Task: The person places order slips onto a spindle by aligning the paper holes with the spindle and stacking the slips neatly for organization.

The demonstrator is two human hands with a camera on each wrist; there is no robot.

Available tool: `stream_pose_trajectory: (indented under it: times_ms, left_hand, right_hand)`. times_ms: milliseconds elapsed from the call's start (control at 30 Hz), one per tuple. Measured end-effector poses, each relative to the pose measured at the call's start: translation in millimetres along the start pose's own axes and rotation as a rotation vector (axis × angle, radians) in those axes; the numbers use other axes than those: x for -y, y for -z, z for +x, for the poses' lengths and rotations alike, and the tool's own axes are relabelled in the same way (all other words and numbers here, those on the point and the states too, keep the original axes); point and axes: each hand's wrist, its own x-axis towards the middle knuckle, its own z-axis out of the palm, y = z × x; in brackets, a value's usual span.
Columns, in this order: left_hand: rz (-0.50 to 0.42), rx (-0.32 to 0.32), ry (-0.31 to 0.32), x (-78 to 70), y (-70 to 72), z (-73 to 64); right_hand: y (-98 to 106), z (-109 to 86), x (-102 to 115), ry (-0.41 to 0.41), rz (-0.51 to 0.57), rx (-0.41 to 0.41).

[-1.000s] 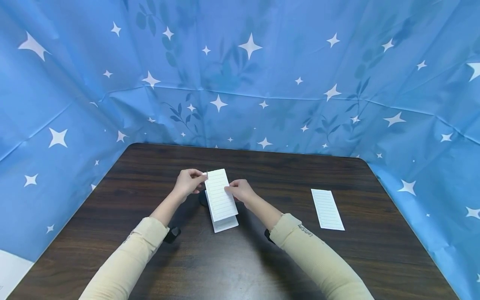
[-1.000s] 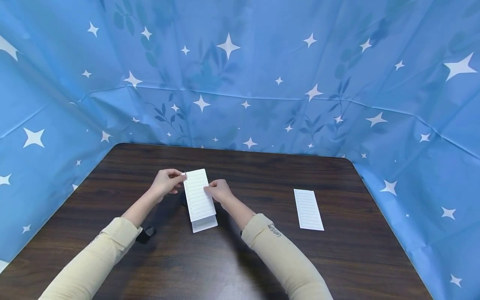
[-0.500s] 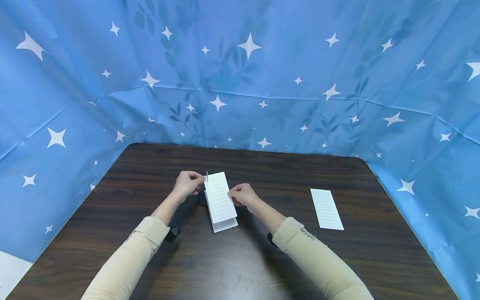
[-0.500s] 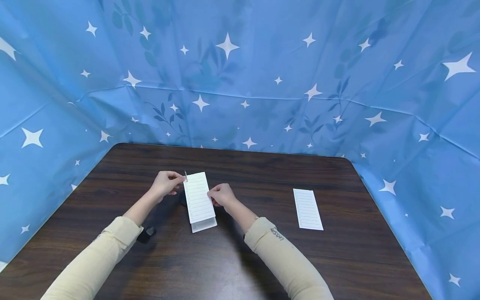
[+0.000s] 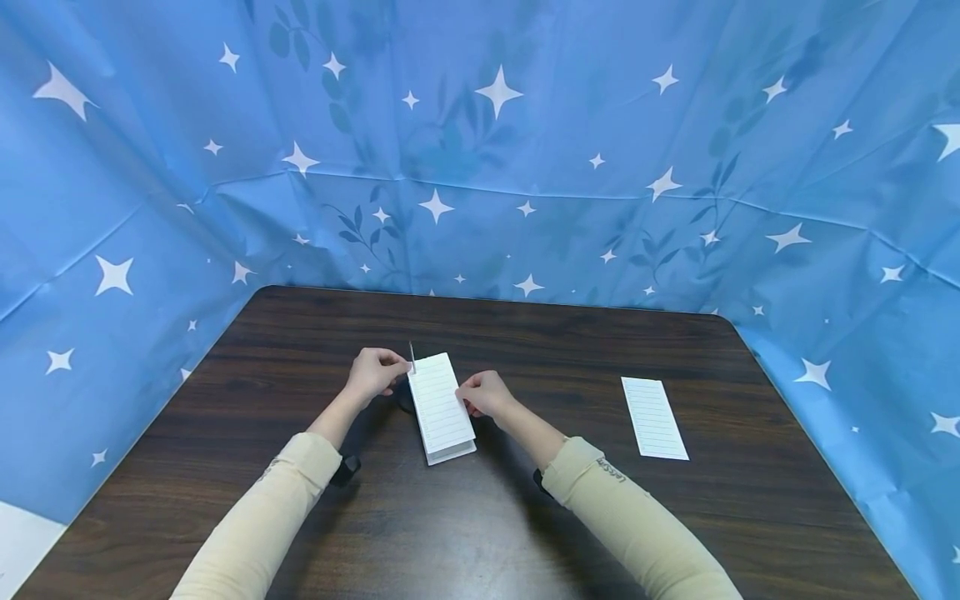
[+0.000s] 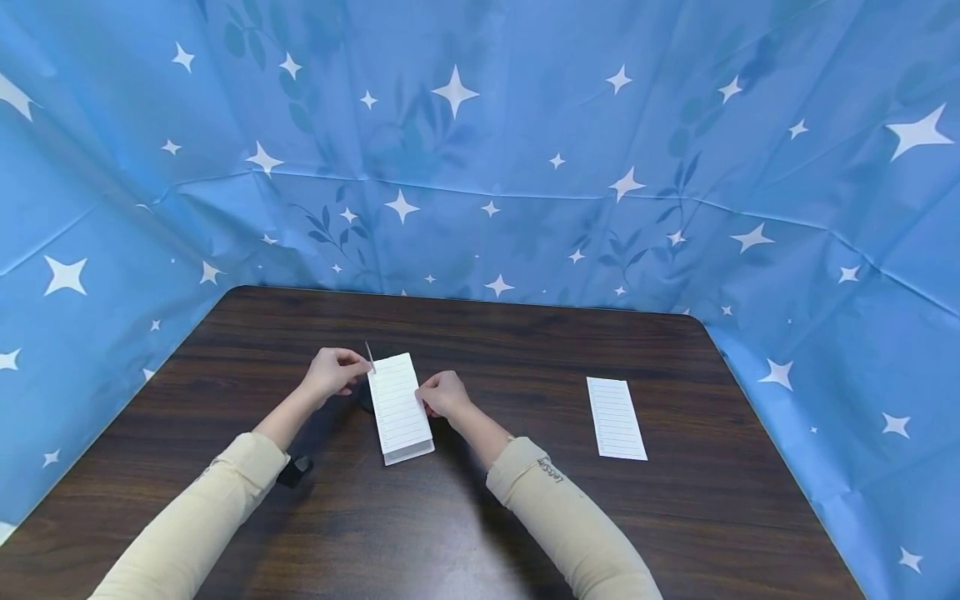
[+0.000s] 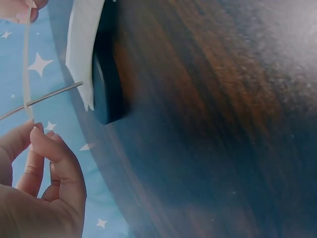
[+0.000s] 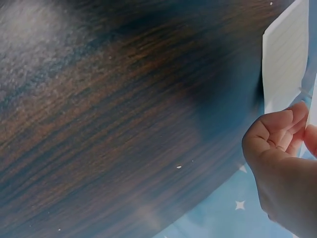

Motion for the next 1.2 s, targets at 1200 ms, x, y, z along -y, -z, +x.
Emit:
stream_pose_trajectory:
  times_ms: [1200]
  left_hand:
    - [0.353, 0.032, -0.073, 11.0, -20.7, 3.1]
  right_hand:
    - [-3, 0.6, -13, 0.199, -0.247, -0.003]
